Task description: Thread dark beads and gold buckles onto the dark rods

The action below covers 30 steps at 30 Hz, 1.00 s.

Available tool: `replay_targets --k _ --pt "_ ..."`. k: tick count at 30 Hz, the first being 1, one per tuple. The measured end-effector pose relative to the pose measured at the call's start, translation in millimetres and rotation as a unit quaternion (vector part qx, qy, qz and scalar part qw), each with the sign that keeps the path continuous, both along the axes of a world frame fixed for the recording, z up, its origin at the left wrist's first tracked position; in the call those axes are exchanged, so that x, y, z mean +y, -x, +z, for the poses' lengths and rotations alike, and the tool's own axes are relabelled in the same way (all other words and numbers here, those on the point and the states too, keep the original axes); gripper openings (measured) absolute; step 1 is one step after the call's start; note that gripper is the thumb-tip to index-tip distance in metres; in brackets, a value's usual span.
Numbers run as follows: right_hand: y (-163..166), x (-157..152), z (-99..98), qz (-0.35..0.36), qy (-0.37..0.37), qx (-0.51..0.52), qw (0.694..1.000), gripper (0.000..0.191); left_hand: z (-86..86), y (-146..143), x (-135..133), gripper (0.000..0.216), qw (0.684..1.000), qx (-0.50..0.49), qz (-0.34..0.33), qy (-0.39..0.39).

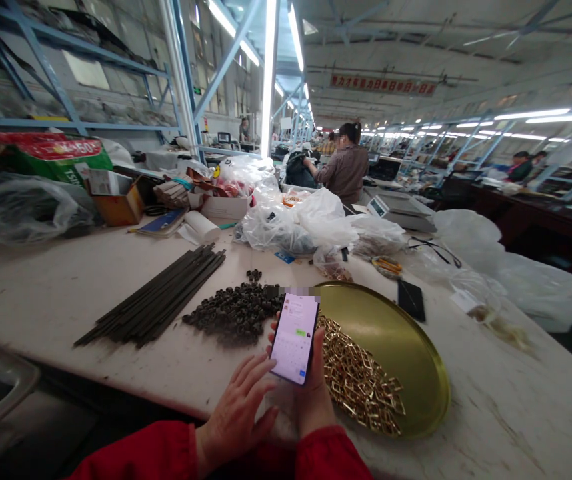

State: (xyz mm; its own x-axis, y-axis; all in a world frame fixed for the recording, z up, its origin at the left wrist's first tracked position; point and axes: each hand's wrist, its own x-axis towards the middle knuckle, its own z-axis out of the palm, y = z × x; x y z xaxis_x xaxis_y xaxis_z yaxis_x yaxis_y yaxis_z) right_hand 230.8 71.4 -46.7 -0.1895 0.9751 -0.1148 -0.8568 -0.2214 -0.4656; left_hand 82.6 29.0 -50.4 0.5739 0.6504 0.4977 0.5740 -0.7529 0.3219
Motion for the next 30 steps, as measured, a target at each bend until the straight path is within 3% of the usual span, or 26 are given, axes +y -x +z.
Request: replay_targets --k 14,23,30 --pt "1 2 -3.7 -0.004 -0.002 -0.019 1.0 0.071 6.1 -6 2 0.024 1.0 -0.004 0.02 0.002" --pt "2 2 -2.4 -0.015 -0.004 -0.022 1.0 0.062 3.6 2 7 0.026 0.999 -0.017 0.029 -0.038" --pt "5 2 -1.5 -0.01 -0.011 -0.022 1.0 0.065 14.1 -1 15 0.025 0.999 -0.019 0.037 -0.032"
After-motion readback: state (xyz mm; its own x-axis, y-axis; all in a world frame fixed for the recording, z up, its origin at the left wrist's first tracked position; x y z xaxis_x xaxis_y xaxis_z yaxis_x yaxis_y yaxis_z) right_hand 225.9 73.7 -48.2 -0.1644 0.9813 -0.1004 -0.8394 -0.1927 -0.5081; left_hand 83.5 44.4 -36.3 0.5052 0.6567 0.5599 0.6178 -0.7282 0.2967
